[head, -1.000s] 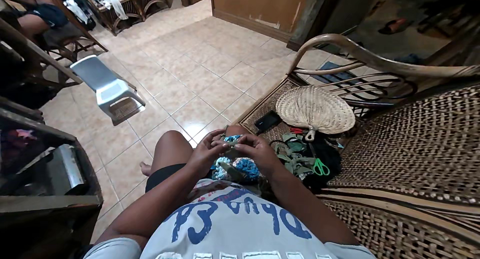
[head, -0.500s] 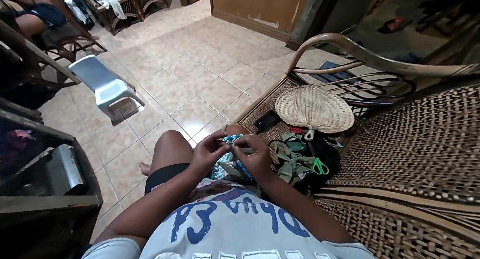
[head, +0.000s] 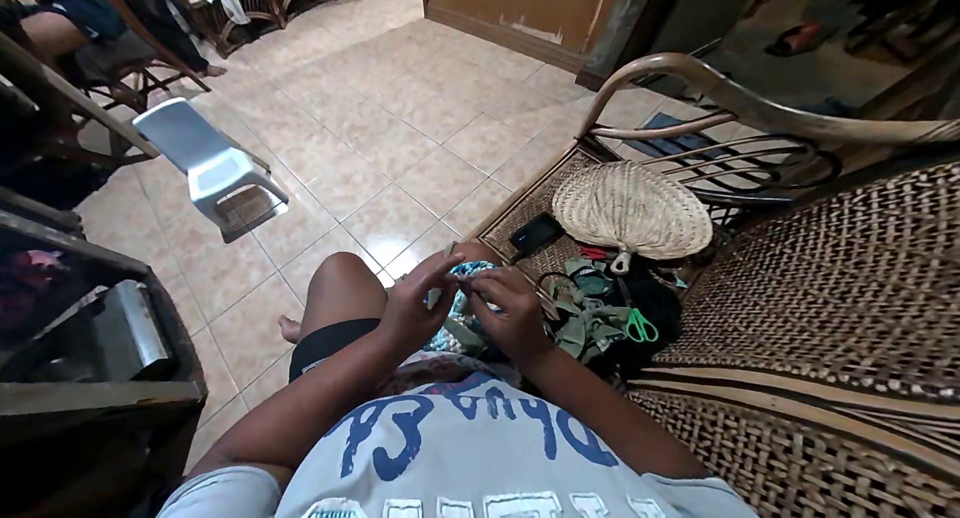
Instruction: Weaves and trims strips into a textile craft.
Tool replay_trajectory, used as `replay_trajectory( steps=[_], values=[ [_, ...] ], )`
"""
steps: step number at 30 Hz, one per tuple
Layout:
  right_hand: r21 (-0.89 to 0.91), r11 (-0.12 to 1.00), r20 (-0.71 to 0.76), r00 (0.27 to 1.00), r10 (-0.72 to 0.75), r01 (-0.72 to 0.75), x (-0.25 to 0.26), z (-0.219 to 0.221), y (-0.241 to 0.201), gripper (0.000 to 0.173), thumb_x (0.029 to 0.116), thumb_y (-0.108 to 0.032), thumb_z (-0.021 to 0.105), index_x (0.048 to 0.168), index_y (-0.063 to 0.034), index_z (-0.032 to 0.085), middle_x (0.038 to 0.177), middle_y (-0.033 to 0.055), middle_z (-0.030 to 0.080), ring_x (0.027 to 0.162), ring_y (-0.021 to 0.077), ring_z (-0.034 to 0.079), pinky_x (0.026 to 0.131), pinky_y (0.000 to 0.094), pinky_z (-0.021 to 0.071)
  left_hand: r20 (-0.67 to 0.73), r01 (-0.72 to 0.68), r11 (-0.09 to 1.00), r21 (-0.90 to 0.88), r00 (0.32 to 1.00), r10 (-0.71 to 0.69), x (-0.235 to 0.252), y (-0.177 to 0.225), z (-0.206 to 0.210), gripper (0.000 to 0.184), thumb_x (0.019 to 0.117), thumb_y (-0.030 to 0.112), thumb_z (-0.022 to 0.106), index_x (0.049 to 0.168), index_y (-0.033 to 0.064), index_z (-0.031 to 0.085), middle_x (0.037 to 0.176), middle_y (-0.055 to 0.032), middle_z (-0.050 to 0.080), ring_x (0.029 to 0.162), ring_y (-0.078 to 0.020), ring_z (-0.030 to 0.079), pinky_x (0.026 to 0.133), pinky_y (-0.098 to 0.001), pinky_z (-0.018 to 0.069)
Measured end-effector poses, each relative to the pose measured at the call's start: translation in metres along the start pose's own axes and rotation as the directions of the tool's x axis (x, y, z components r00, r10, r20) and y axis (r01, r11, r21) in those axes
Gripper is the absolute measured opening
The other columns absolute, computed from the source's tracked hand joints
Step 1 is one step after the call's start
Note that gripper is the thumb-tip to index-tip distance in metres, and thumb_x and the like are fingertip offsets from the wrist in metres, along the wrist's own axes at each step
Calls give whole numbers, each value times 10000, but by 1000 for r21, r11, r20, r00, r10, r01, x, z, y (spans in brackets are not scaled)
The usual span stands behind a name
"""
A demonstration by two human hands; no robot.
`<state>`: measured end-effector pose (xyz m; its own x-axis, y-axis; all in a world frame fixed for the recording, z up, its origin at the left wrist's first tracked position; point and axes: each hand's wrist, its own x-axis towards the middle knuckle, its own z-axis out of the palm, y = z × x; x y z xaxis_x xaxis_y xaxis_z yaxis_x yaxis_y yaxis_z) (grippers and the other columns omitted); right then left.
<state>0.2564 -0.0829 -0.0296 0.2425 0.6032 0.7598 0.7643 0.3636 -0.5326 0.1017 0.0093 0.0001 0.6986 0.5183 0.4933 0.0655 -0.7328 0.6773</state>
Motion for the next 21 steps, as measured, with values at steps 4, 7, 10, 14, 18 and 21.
replay_trajectory(
  steps=[4, 7, 10, 14, 18, 21],
  values=[
    [133, 981, 5, 990, 144, -143, 9, -11, 3, 106, 903, -55, 688, 948, 19, 751, 966, 125, 738, 961, 182, 705, 901, 325, 573, 49, -127, 978, 162, 991, 121, 4, -4, -5, 410, 941, 71, 659, 1337, -22, 604, 1110, -108, 746, 1043, -196, 719, 927, -395, 582],
    [179, 945, -41, 958, 285, -274, 17, -27, 10, 156, 950, -52, 652, 1026, 74, 703, 1047, 173, 697, 970, 175, 688, 889, 317, 582, 263, -25, 990, 139, 965, -13, 8, -5, -8, 422, 895, 112, 748, 1278, -11, 620, 1128, -126, 713, 1084, -244, 678, 962, -453, 549],
    [231, 924, -117, 934, 338, -305, 25, -41, 19, 170, 980, -61, 617, 1057, 84, 663, 1157, 167, 667, 1015, 130, 663, 884, 278, 568, 496, -206, 976, 75, 857, 143, 4, -24, 11, 284, 903, 145, 737, 1175, 61, 727, 1123, -134, 713, 1096, -283, 671, 983, -481, 533],
    [284, 900, -147, 912, 382, -331, 30, -60, 16, 150, 1010, -86, 580, 1100, 24, 629, 1236, 75, 656, 1030, 56, 651, 880, 236, 555, 759, -189, 976, 110, 649, 40, 6, -18, 37, 320, 956, 173, 684, 1258, 69, 706, 1232, -227, 646, 1176, -415, 597, 1018, -588, 455],
    [334, 882, -170, 900, 402, -332, 31, -66, 16, 139, 1021, -95, 576, 1135, -31, 622, 1174, 12, 688, 997, 43, 658, 866, 233, 552, 844, -131, 971, 200, 526, -103, 11, -17, 49, 291, 958, 156, 674, 1217, 26, 705, 1269, -295, 591, 1209, -494, 544, 1024, -641, 425],
    [362, 857, -154, 883, 443, -366, 30, -63, 17, 119, 1013, -87, 583, 1109, -27, 617, 1082, 7, 691, 944, 33, 658, 846, 232, 558, 796, -110, 990, 93, 605, -8, 7, -23, 48, 212, 924, 106, 694, 1092, -18, 731, 1176, -270, 643, 1147, -456, 591, 1005, -599, 460]
  ],
)
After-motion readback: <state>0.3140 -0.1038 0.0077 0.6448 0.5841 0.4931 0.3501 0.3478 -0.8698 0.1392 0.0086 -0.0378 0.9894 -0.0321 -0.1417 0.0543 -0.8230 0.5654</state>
